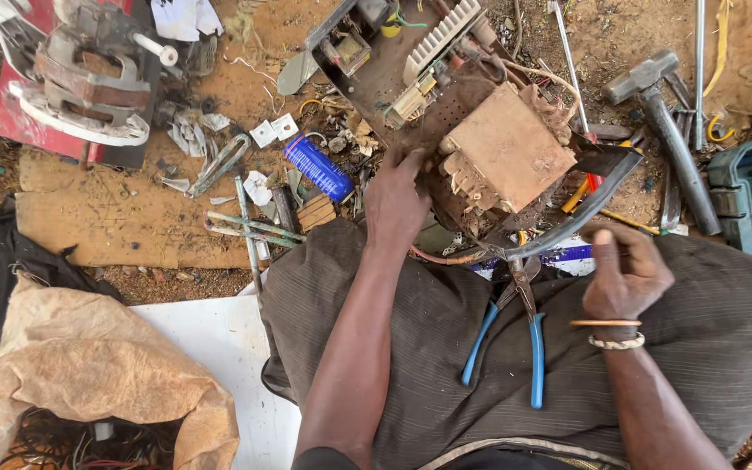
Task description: The person sits on the ground and uses pliers to cut wires on a disassembled electronic device. They then use a hammer to strike a component and a screwdriver to adjust parts inside the casing.
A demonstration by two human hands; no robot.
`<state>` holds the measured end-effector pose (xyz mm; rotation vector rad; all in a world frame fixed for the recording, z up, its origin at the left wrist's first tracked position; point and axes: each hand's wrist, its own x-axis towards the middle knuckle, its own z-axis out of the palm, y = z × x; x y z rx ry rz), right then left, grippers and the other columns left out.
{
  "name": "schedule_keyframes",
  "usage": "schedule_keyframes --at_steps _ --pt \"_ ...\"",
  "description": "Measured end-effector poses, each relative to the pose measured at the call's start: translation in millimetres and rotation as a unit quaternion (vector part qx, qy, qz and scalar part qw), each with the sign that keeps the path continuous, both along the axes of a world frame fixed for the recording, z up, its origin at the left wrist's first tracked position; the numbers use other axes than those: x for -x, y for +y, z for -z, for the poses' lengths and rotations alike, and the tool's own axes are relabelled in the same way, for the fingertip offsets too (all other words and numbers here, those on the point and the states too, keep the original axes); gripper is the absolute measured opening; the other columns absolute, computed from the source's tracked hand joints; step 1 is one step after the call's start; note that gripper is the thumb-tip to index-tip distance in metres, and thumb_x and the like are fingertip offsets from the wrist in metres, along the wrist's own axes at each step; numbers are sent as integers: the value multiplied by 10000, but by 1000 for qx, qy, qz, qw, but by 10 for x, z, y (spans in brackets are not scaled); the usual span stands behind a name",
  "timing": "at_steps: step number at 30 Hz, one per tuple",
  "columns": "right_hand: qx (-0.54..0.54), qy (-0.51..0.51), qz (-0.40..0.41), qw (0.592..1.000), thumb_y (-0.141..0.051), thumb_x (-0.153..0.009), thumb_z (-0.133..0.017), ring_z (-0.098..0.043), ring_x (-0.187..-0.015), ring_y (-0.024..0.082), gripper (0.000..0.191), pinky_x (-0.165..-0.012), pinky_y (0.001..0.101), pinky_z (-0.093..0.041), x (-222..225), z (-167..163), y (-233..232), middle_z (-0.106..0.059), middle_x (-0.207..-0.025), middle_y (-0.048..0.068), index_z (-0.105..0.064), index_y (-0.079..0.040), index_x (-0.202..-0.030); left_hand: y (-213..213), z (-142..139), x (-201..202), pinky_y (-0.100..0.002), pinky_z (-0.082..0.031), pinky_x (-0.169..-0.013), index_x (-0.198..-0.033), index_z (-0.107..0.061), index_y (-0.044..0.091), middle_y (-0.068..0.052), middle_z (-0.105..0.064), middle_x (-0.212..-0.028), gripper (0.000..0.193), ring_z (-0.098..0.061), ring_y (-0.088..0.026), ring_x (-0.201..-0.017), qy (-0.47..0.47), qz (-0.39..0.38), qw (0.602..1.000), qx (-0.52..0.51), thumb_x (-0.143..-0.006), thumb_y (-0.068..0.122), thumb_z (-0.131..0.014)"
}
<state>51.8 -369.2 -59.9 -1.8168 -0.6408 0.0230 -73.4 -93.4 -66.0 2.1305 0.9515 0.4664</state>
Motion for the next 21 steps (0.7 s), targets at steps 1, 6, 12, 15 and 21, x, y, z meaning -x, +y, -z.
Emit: schedule_keyframes --at_steps 1,6,12,15,21 --pt "-24 -15 2 1000 -137 -1139 -698 -722 -954 179 162 -843 280 -609 -39 -43 12 -739 -1077 163 -716 23 -1157 19 11 -4 -463 -567 -782 -1185 -727 138 -100 -659 -1232 420 -709 -366 -956 8 4 1000 1 -798 -12 -671" --pt "-98 -78 -1 992 -143 -1028 -691 -691 -910 186 173 -825 300 -596 -319 -388 310 -727 -1105 177 -710 0 -1122 100 17 -6 -462 -570 -773 -1134 -723 107 -99 -664 -1217 410 -710 -365 -939 19 9 1000 10 -743 -13 -703" --pt "-19 -105 -38 994 -245 -1015 -669 -637 -1174 236 251 -1048 379 -581 -347 -487 954 -631 -1259 159 -706 -36 -1150 116 -5 -33 -422 -592 -745 -1160 -734 109 -157 -638 -1264 374 -726 -346 -921 22 16 999 25 -793 44 -730" --pt "93 -116 -11 989 -277 -1117 -711 -533 -1325 251 245 -1174 419 -511 -243 -413 1030 -513 -1369 138 -715 -37 -1171 122 -13 -30 -423 -586 -774 -1141 -754 102 -136 -682 -1198 336 -738 -331 -935 13 11 1000 26 -808 63 -742" --pt "123 -128 10 984 -299 -1132 -733 -497 -1346 275 267 -1187 426 -415 -170 -473 1034 -512 -1366 105 -715 -34 -1164 96 -12 -13 -444 -570 -789 -1096 -756 83 -101 -713 -1204 251 -738 -341 -959 -11 -4 999 45 -852 137 -773"
